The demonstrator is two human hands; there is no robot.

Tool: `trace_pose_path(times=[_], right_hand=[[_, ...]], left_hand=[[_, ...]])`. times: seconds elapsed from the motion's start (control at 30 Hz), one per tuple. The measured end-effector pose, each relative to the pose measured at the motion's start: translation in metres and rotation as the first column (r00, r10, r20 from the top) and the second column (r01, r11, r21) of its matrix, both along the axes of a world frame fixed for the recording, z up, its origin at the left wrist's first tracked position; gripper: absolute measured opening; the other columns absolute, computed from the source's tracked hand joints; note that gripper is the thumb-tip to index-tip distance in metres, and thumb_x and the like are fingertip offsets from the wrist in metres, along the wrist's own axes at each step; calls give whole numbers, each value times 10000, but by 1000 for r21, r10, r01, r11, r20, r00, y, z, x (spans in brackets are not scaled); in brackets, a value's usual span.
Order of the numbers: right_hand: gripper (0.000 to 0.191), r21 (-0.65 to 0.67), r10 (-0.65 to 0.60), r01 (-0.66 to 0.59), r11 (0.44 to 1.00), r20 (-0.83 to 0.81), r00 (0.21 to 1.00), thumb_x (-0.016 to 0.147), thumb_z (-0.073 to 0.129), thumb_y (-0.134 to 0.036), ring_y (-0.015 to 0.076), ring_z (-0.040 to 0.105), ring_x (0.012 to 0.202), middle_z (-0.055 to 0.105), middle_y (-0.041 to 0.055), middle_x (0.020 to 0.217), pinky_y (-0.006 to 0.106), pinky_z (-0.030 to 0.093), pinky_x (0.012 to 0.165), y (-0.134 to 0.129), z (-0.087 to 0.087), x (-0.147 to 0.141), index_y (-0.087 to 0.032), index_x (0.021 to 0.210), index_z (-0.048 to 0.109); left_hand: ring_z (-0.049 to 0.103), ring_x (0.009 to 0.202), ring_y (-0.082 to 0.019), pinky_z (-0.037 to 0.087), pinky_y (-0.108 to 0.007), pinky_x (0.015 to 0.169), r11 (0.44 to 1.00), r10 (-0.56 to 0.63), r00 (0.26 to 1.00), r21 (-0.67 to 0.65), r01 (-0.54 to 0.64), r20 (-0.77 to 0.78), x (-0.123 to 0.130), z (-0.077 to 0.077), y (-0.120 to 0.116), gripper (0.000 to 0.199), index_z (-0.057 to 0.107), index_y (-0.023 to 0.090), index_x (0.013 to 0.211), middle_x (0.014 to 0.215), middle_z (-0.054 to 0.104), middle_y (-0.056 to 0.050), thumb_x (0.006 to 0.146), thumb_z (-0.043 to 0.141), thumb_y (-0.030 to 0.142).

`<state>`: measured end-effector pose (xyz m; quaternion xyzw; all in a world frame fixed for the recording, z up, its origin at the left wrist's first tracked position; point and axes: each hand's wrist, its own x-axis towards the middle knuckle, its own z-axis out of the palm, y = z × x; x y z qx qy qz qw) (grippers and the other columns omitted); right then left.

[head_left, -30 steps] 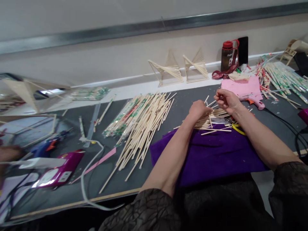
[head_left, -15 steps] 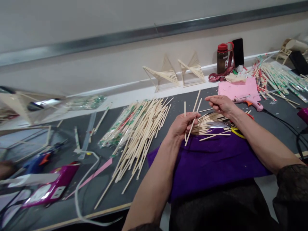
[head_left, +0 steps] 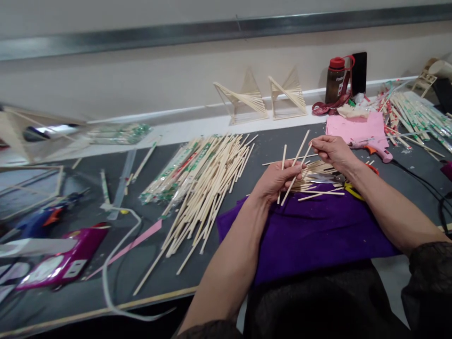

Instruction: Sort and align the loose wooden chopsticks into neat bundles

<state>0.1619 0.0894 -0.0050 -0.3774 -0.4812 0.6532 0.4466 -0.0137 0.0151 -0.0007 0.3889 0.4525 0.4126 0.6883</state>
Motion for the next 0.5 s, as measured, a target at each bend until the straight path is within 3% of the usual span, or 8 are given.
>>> trace_pose_path(times=[0.17, 0.5], right_hand=[[77, 6, 49, -49, 999, 0, 999, 746, 691, -192, -1, 352, 387, 593, -9, 619, 136, 165, 318, -1, 2, 1, -122, 748, 659], [64, 42, 5, -6, 999, 32, 999, 699, 576, -116, 1, 301, 346, 548, -18, 535, 158, 139, 312, -1, 7, 0, -118, 675, 635]], left_hand=[[248, 328, 18, 99, -157, 329, 1000, -10, 1000, 5, 10, 5, 0, -3, 1, 242, 680, 103, 792, 529, 570, 31, 648, 780, 269], [248, 326, 14, 107, -149, 322, 999, -42, 997, -8, 43, 71, 5, -3, -1, 179, 685, 91, 788, 514, 553, 23, 692, 737, 232]])
